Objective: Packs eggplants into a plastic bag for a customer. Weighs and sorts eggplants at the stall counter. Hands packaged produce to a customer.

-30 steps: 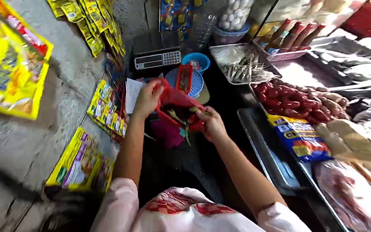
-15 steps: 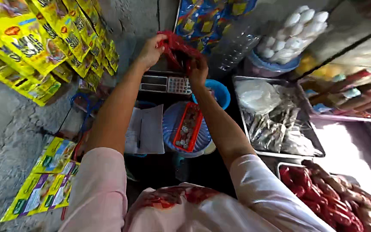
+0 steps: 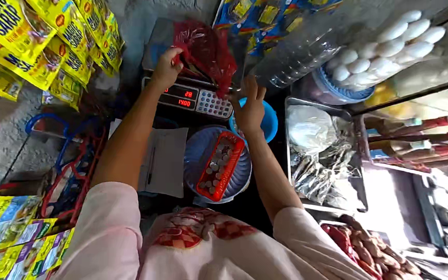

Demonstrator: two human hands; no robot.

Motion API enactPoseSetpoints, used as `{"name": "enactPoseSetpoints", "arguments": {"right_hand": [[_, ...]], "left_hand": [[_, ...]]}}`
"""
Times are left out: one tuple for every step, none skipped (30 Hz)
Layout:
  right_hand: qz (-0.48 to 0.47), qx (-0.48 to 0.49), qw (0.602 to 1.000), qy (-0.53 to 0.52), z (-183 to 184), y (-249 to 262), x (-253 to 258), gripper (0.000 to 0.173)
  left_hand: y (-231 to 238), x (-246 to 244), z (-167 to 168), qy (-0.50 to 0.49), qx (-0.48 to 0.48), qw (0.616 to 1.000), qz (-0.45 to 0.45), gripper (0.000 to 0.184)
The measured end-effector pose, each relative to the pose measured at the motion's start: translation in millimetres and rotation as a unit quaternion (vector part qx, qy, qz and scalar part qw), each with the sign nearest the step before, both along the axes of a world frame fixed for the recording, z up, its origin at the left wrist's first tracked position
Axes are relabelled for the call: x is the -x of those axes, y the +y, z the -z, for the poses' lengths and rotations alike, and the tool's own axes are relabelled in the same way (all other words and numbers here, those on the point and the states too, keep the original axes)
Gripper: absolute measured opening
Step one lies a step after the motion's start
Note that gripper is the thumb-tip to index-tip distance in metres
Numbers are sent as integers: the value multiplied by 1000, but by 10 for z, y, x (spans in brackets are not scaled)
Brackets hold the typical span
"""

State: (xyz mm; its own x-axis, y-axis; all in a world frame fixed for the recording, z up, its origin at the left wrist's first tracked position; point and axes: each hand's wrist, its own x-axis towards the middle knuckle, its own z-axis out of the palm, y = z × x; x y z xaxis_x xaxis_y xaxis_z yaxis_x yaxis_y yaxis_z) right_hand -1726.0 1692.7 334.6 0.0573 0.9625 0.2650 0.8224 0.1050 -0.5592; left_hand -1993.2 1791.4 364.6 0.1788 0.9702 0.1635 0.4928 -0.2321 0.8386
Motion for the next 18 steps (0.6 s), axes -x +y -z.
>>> {"name": "enactPoseSetpoints", "arguments": {"right_hand": [[-9, 41, 998, -39, 68, -128, 14, 59], [-37, 100, 991, -83, 157, -205, 54, 47], [-70, 163, 976, -127, 241, -234, 113, 46], [-93, 218, 957, -165, 306, -219, 180, 51], [-103, 250, 943, -193, 350, -175, 231, 56], [-106, 263, 936, -210, 369, -123, 264, 60], [-107, 269, 931, -223, 376, -82, 289, 63], [-106, 272, 928, -232, 375, -57, 308, 65], [-102, 277, 926, -237, 364, -44, 328, 66], [-97, 279, 925, -237, 364, -48, 343, 66], [-92, 281, 926, -236, 361, -50, 359, 66], [-88, 282, 926, -235, 358, -44, 367, 66], [-86, 288, 924, -236, 354, -40, 373, 66], [-83, 295, 922, -237, 337, -42, 377, 67], [-79, 297, 923, -230, 312, -45, 364, 66], [-71, 291, 929, -219, 282, -46, 336, 63], [-61, 280, 936, -206, 263, -48, 297, 61], [-52, 274, 940, -195, 260, -46, 256, 61]], "left_hand": [[-38, 46, 17, -21, 6, 1000, -10, 44], [-89, 93, 21, -38, 15, 999, -20, 43], [-166, 136, 7, -48, 24, 998, -30, 42], [-259, 178, -31, -52, 32, 997, -40, 41], [-352, 225, -64, -54, 37, 997, -50, 41], [-436, 280, -85, -60, 33, 996, -60, 40], [-520, 352, -93, -63, 31, 995, -69, 42], [-604, 433, -103, -65, 33, 994, -79, 45], [-677, 518, -116, -65, 29, 994, -88, 47], [-755, 602, -127, -67, 28, 993, -97, 48], [-834, 680, -156, -66, 31, 991, -108, 49], [-916, 744, -192, -64, 40, 989, -125, 51], [-1005, 805, -213, -64, 44, 987, -140, 52], [-1094, 861, -229, -66, 46, 985, -152, 52], [-1173, 904, -243, -73, 46, 983, -160, 52], [-1239, 937, -262, -85, 42, 982, -165, 52], [-1298, 971, -269, -98, 40, 979, -171, 53], [-1350, 1008, -259, -108, 37, 977, -178, 53]]}}
